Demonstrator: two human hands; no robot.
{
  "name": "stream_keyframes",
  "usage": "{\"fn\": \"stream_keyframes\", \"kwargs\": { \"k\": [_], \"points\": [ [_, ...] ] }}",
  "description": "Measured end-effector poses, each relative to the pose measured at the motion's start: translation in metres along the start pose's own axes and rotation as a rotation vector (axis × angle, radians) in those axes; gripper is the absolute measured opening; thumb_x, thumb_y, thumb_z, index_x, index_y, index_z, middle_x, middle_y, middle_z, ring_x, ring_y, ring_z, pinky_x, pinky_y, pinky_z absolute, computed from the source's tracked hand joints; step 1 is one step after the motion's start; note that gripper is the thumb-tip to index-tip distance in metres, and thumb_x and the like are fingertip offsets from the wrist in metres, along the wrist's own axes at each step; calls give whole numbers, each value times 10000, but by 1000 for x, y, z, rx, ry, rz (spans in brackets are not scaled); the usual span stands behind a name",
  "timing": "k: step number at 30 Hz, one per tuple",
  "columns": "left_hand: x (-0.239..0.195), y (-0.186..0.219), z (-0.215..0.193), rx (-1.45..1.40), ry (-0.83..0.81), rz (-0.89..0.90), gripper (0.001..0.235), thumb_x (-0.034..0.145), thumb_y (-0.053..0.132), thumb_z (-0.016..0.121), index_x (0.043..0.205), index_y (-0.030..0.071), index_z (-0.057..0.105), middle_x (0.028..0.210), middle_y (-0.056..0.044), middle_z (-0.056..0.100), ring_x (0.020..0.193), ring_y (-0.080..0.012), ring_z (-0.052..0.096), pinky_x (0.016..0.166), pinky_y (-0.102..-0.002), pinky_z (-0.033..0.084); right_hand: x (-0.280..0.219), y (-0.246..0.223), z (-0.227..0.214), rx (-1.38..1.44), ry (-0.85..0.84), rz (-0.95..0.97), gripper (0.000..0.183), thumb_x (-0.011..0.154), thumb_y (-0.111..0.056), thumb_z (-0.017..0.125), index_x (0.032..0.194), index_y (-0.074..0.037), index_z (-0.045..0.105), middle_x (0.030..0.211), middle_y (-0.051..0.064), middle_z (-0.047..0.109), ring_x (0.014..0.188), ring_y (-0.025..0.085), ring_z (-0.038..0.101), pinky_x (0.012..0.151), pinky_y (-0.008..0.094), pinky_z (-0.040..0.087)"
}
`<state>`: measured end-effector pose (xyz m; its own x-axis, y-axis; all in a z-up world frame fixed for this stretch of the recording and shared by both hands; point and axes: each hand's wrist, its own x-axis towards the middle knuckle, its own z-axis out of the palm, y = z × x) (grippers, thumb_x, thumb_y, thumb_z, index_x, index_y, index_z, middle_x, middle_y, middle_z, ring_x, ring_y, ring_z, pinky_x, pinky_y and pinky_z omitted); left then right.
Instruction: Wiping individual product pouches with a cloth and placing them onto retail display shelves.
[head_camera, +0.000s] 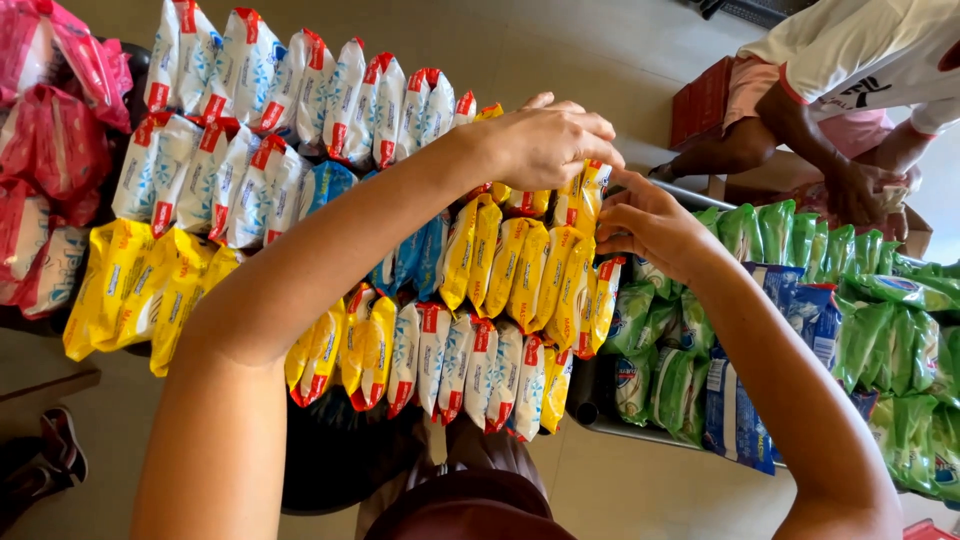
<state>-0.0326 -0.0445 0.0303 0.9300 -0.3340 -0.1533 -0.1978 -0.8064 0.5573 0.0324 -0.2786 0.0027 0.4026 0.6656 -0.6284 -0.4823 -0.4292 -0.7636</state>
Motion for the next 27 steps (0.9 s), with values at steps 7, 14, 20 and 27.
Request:
{"fn": "stream_keyframes", "kwargs": {
  "k": [7,14,20,27],
  "points": [
    [-97,14,-48,171,270,97,563,963,6,466,1506,153,485,1593,-190,365,1411,-350,390,1156,-569,307,-46,-23,19,-285,104,-116,655,955,-76,555,1569,-47,326,1196,169,493,922,231,559,851,392,568],
    [-345,59,-51,-27,791,118,584,1002,-150,504,1541,60,423,1616,-195,345,1501,-405,446,1215,-507,495,-131,-17,50,-376,337,-394,627,981,-11,540,1577,24,350,1292,211,456,950,240,551,838,341,523],
    [-573,49,74,-253,1324,-140,467,1086,-54,426,1527,70,337,1602,-107,306,1237,-321,474,1148,-456,466,-234,47,158,-335,526,-645,541,1060,42,480,1589,-43,404,1326,143,456,978,183,513,902,301,487],
    [-799,-40,361,-637,1452,-767,452,930,-62,453,1369,41,462,1308,-98,528,970,-180,571,924,-288,473,-298,199,329,-272,621,-568,543,1030,127,469,1552,18,368,1308,170,462,958,226,515,910,322,466]
  ]
}}
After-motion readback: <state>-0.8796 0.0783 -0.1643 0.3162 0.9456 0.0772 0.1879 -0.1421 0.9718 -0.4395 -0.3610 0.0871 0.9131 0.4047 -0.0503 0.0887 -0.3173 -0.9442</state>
